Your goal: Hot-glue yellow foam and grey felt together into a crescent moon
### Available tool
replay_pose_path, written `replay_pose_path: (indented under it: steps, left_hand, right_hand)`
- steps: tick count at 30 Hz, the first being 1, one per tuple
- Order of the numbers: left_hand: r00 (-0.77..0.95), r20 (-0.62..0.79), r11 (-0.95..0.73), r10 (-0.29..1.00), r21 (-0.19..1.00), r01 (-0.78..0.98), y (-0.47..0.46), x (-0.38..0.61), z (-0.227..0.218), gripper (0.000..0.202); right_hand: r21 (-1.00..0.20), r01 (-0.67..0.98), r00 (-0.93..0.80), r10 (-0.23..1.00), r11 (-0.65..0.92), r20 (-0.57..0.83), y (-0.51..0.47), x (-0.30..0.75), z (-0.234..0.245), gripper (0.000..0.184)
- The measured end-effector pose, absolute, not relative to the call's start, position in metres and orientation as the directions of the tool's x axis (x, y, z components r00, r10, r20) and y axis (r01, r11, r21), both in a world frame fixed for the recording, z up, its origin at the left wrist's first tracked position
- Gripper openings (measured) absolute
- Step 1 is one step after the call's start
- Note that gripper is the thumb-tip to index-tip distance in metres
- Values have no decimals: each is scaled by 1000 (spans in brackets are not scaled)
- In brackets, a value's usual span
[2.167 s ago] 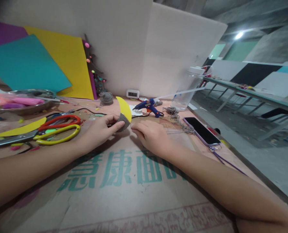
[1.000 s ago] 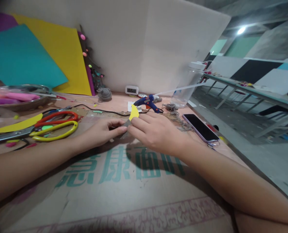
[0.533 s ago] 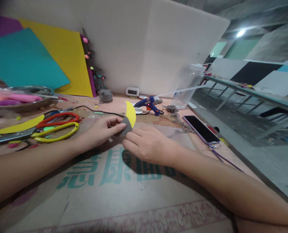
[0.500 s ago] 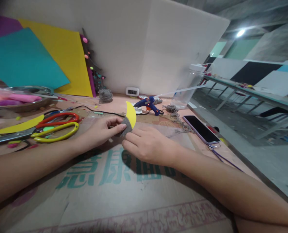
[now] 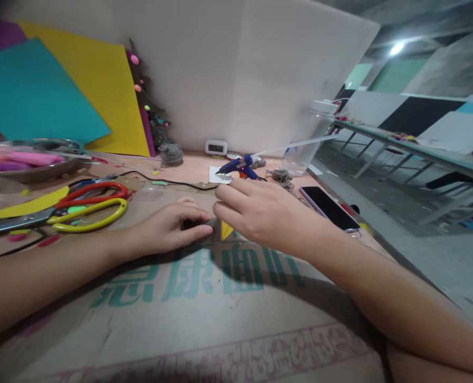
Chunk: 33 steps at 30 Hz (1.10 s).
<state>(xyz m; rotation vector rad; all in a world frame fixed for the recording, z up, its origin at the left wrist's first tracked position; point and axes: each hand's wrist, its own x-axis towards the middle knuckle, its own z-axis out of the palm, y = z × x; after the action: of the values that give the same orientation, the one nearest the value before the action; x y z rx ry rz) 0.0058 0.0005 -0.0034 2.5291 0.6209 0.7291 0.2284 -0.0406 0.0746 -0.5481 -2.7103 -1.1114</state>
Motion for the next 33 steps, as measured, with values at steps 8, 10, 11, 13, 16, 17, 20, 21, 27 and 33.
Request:
replay_pose_path:
  steps: [8, 10, 11, 13, 16, 17, 20, 21, 27, 33]
  left_hand:
    - [811, 350, -804, 469, 549, 228, 4, 5, -5, 32]
    - [814, 361, -810, 455, 548, 210, 4, 5, -5, 30]
    - [814, 365, -811, 451, 548, 204, 3, 5, -5, 29]
    - [816, 365, -809, 449, 553, 198, 3, 5, -6, 27]
    - [814, 359, -802, 457, 561, 204, 1, 6, -6, 26]
    - [811, 359, -800, 462, 563, 206, 1, 6, -6, 26]
    - [806, 346, -785, 480, 579, 219, 0, 7, -6, 26]
    - [796, 335, -768, 503, 595, 235, 1, 7, -6, 27]
    - [549, 252, -480, 797, 816, 322, 8, 8, -5, 30]
    - [363, 240, -336, 900, 914, 229, 11, 9, -5, 30]
  right_hand:
    - [450, 490, -863, 344, 746, 370, -20, 240, 74, 25]
    - [331, 525, -826, 376, 784, 419, -14, 243, 74, 22]
    - [265, 537, -810, 400, 801, 429, -12, 245, 74, 21]
    - [132, 541, -790, 449, 831, 417, -7, 247, 73, 19]
    - [-6, 522, -779, 480, 853, 403, -2, 249, 72, 16]
    - [-23, 516, -776, 479, 856, 410, -1, 249, 71, 15]
    - [33, 518, -759, 441, 855, 478, -3, 246, 71, 15]
    - [82, 528, -749, 417, 846, 515, -6, 244, 72, 16]
    - [208, 609, -752, 474, 765, 458, -38, 238, 89, 17]
    - [-76, 642, -765, 631, 763, -131, -59, 240, 89, 20]
